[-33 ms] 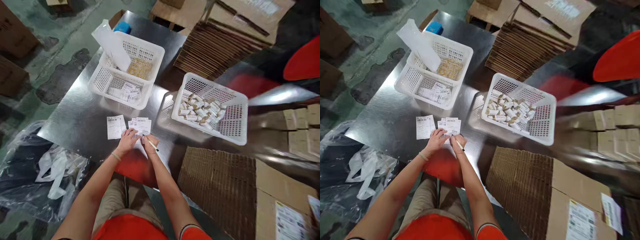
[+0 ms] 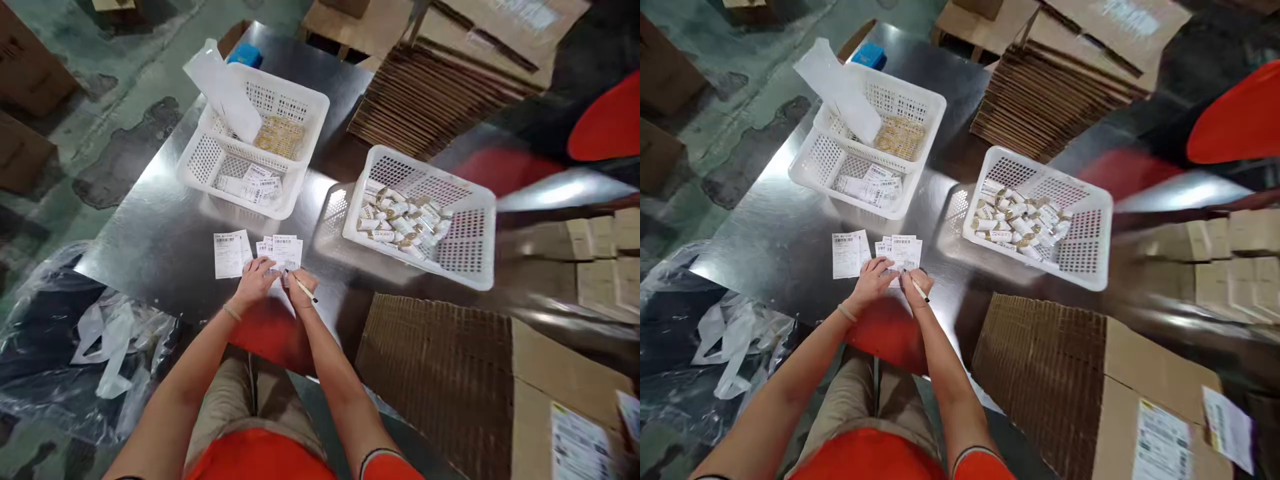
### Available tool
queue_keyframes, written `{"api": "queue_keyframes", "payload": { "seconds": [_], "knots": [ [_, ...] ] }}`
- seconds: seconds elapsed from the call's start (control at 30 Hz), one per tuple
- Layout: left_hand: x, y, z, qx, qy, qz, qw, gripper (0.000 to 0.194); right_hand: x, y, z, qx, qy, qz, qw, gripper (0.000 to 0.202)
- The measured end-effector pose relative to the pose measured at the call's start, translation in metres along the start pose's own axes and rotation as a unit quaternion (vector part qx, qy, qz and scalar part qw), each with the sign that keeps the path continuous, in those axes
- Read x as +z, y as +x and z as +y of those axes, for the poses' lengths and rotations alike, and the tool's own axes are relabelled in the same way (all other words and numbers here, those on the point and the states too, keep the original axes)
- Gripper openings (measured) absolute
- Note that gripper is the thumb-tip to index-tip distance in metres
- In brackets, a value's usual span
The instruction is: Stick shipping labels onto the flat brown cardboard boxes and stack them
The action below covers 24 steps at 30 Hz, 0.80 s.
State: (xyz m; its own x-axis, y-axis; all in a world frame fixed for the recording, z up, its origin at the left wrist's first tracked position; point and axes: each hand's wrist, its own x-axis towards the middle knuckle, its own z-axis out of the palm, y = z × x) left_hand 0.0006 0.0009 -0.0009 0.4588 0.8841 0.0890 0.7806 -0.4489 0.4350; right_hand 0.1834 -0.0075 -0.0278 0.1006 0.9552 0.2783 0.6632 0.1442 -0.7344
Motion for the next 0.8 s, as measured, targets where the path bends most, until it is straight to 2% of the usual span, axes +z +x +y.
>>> {"api": "queue_keyframes", "payload": {
  "seconds": [0.23,0.47,0.63,0.8],
  "knots": [
    [0.002,0.003,-0.003,-0.001,-0.016,-0.022,1.000,0.026,-0.007,0.006,-0.004,0.053,0.034,0.046,0.997,0.053],
    [0.003,0.001,-0.003,-0.004,-0.021,-0.018,1.000,0.027,-0.010,0.010,-0.007,0.093,0.056,0.016,0.994,0.056],
    [0.003,0.001,-0.003,-0.002,-0.021,-0.015,1.000,0.025,-0.008,0.010,-0.007,0.106,0.054,0.034,0.992,0.054],
    [0.003,0.001,-0.003,0.002,-0.018,-0.009,1.000,0.026,-0.008,0.009,-0.009,0.098,0.060,0.026,0.993,0.051]
  ]
}}
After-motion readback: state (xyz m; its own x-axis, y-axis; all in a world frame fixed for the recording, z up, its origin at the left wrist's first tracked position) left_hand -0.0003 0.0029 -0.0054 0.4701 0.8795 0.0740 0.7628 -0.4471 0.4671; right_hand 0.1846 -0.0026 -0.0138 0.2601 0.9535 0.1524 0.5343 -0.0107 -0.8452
